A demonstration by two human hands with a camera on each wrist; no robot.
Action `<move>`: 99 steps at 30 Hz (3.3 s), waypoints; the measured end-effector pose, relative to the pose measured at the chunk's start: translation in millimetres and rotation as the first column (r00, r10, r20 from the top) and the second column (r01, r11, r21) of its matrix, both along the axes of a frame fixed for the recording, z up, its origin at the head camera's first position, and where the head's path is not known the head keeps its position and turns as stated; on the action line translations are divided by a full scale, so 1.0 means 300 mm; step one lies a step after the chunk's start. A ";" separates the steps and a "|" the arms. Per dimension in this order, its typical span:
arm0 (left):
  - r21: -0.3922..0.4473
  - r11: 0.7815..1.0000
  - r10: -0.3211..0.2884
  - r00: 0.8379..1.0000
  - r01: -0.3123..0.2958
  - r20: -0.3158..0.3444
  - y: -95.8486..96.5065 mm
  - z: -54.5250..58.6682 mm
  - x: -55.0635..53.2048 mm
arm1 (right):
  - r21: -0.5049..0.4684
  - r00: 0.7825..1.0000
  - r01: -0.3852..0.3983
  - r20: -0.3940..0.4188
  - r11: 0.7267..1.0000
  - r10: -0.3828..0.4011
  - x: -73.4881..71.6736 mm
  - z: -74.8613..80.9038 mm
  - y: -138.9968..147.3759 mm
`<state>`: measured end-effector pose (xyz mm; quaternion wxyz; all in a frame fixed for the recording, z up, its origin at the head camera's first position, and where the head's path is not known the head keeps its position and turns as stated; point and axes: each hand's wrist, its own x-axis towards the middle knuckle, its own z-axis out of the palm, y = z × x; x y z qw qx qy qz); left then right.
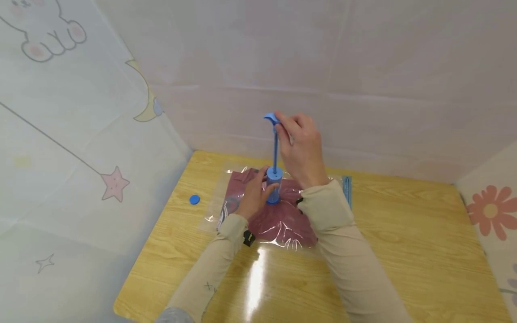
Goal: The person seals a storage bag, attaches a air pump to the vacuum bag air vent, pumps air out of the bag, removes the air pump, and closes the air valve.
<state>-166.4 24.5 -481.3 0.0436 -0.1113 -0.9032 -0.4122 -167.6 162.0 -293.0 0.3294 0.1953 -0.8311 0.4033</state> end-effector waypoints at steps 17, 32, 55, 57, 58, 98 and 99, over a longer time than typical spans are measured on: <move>0.006 1.000 -0.014 1.000 0.014 0.011 -0.006 0.010 0.007 | -0.025 0.999 -0.018 0.029 1.000 0.018 0.004 0.009 0.011; 0.005 1.000 0.000 1.000 0.000 0.021 -0.006 0.003 0.017 | 0.101 0.980 -0.068 0.195 0.993 0.048 0.007 -0.082 0.014; 0.062 0.998 0.009 0.998 -0.013 0.059 -0.009 0.000 0.023 | 0.214 0.810 -0.174 0.587 0.961 0.016 -0.006 -0.314 0.002; 0.095 0.995 0.014 0.997 -0.022 0.077 -0.005 0.005 0.022 | 0.223 0.821 -0.170 0.571 0.960 0.013 -0.003 -0.315 0.002; 0.115 0.993 0.019 0.996 -0.029 0.087 -0.001 0.008 0.021 | 0.227 0.827 -0.168 0.563 0.959 0.012 -0.002 -0.315 0.002; 0.133 0.991 0.007 1.000 -0.006 -0.009 0.024 -0.006 -0.015 | 0.164 0.922 -0.093 0.388 0.982 0.023 0.004 -0.238 -0.013; 0.127 0.992 0.011 1.000 -0.009 -0.012 0.024 -0.006 -0.015 | 0.147 0.938 -0.086 0.346 0.985 0.031 0.006 -0.220 -0.015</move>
